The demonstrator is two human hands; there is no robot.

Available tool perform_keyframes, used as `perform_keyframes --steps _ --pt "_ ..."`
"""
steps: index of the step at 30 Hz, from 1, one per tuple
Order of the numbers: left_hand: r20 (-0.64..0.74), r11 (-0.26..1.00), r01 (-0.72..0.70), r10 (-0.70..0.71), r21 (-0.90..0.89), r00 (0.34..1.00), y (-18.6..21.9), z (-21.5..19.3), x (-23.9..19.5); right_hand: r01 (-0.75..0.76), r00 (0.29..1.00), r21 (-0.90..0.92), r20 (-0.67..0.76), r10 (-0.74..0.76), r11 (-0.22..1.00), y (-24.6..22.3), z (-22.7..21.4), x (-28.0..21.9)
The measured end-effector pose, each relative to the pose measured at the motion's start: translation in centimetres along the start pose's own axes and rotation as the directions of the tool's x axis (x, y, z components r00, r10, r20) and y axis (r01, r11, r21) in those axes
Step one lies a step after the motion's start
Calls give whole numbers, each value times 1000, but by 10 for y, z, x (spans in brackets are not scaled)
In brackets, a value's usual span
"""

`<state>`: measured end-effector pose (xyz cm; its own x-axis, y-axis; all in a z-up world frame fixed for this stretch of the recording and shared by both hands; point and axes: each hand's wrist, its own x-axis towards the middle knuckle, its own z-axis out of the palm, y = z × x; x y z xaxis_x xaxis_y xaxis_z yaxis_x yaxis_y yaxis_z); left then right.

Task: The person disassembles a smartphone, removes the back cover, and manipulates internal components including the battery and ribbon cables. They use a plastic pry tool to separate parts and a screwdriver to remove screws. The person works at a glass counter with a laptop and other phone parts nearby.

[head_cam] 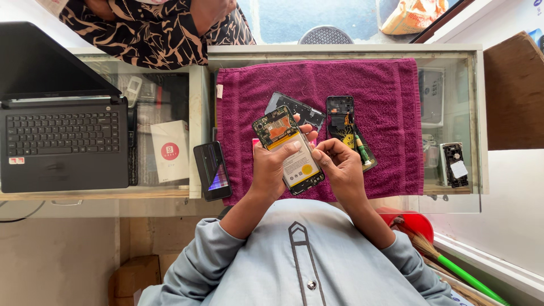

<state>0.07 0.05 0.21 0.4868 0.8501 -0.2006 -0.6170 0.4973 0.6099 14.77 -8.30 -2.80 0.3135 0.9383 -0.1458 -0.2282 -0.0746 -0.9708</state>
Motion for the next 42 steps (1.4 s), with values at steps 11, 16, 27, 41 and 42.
perform_keyframes --steps 11,16,27,41,42 --pt "-51 994 14 -8 108 999 2 0 -2 357 915 -530 32 -403 769 -28 24 -5" --pt "-42 981 -20 29 195 999 2 2 -3 185 979 -199 -43 -197 962 -19 19 -1" --pt "86 998 21 -15 -65 996 -1 -9 -4 22 1000 74 9 -23 997 0 6 10" --pt "185 960 86 -36 -268 982 -20 -27 0 0 997 119 -80 9 993 7 10 13" --pt "201 965 59 -7 -255 980 -20 -27 -1 82 988 -56 -127 -89 995 2 13 11"
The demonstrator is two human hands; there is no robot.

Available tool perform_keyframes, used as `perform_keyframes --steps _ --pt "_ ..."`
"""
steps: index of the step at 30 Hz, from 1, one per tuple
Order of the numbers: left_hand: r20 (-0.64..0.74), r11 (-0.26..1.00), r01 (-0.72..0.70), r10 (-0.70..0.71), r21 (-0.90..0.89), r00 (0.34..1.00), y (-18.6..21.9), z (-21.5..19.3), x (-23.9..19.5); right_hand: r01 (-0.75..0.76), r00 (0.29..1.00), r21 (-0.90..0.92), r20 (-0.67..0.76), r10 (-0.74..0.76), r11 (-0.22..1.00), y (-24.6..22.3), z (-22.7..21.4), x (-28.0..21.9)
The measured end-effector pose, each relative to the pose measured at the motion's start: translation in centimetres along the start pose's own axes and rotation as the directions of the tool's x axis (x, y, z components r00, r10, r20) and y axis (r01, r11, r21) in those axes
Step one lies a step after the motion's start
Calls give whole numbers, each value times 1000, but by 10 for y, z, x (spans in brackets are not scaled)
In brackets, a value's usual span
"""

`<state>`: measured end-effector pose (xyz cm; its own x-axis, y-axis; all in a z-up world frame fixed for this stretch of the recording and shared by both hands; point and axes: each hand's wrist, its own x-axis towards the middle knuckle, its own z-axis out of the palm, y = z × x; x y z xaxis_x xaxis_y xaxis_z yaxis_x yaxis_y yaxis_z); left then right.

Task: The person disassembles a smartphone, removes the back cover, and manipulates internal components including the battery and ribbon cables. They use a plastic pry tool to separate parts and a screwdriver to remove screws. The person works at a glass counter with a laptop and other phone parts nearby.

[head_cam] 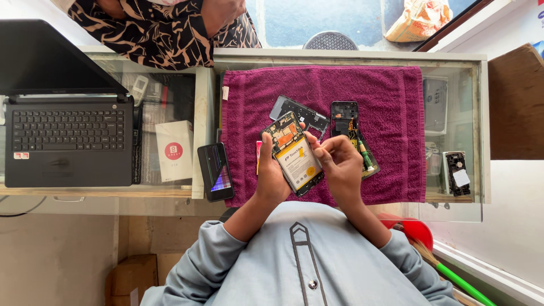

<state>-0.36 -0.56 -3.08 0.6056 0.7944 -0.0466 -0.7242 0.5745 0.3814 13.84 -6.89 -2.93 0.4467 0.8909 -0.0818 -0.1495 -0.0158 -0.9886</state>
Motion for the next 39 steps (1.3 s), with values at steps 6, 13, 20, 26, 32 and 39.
perform_keyframes --steps 6,13,20,26,32,39 --pt "-1 988 -39 39 151 999 -10 -7 -6 589 783 -504 164 -600 631 -45 16 -2" --pt "-13 968 -52 57 245 998 -11 -19 -9 523 836 -533 171 -521 665 -68 33 7" --pt "-63 977 -37 51 208 997 -10 -17 -8 535 817 -585 173 -550 610 -66 29 7" --pt "-97 987 19 -4 158 995 -5 -10 -8 507 843 -557 164 -512 657 -63 23 10" --pt "-78 1000 16 -13 26 997 3 5 -4 456 889 -325 127 -439 829 -51 13 8" --pt "-58 994 28 -34 -103 998 11 17 -2 85 991 50 103 -90 995 -17 -4 0"
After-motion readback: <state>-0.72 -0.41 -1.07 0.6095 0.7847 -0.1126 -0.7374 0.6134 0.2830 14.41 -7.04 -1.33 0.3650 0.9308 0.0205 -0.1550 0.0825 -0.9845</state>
